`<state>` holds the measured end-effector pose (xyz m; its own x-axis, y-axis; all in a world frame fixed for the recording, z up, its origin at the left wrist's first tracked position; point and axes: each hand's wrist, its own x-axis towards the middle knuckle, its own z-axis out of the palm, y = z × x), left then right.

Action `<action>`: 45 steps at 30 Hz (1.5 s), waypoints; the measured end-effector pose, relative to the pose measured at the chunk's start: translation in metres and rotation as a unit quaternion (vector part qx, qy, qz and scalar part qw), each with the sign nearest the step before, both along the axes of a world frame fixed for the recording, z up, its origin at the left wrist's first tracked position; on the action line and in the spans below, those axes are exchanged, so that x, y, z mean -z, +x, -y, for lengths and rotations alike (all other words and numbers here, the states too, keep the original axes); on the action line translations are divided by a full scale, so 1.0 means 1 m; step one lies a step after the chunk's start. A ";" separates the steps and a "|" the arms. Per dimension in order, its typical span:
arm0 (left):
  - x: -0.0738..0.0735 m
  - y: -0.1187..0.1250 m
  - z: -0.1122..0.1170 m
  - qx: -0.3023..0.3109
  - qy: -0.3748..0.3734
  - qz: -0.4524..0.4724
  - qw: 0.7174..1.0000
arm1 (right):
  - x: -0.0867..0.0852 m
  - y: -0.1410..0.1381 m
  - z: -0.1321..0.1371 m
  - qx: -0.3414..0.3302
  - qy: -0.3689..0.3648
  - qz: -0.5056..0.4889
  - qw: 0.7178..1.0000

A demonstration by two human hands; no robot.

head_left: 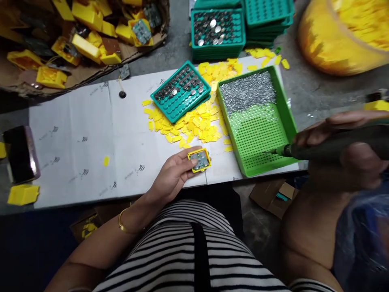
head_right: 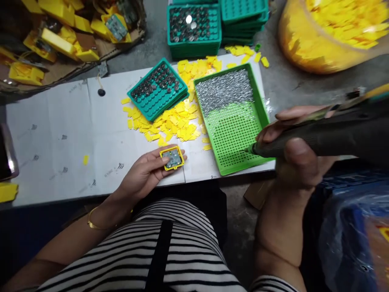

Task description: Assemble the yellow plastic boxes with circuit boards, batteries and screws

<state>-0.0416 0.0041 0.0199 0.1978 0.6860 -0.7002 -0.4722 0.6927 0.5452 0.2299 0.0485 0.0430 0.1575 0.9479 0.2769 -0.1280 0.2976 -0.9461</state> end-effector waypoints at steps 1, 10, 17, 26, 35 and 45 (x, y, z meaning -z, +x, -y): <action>0.000 0.004 0.000 0.015 -0.024 0.021 0.999 | -0.003 -0.004 -0.003 0.027 0.056 0.016 0.998; -0.002 0.040 0.002 0.119 -0.112 0.062 0.985 | -0.001 -0.020 -0.039 0.172 0.161 0.047 0.971; 0.005 0.042 -0.001 0.139 -0.125 0.029 0.982 | 0.015 -0.021 -0.066 0.180 0.151 0.070 0.970; 0.005 0.041 -0.002 0.144 -0.127 0.026 0.981 | 0.024 -0.023 -0.078 0.176 0.143 0.057 0.972; 0.005 0.044 -0.003 0.119 -0.119 0.011 0.986 | 0.023 -0.025 -0.078 0.166 0.138 0.062 0.974; 0.005 0.044 -0.008 0.116 -0.082 0.002 0.990 | -0.050 -0.062 0.001 0.017 0.024 0.028 0.999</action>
<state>0.0020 0.0118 0.0150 0.3389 0.4985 -0.7979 -0.2917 0.8620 0.4146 0.1676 0.0477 0.0927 0.1720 0.9280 0.3306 -0.0653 0.3456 -0.9361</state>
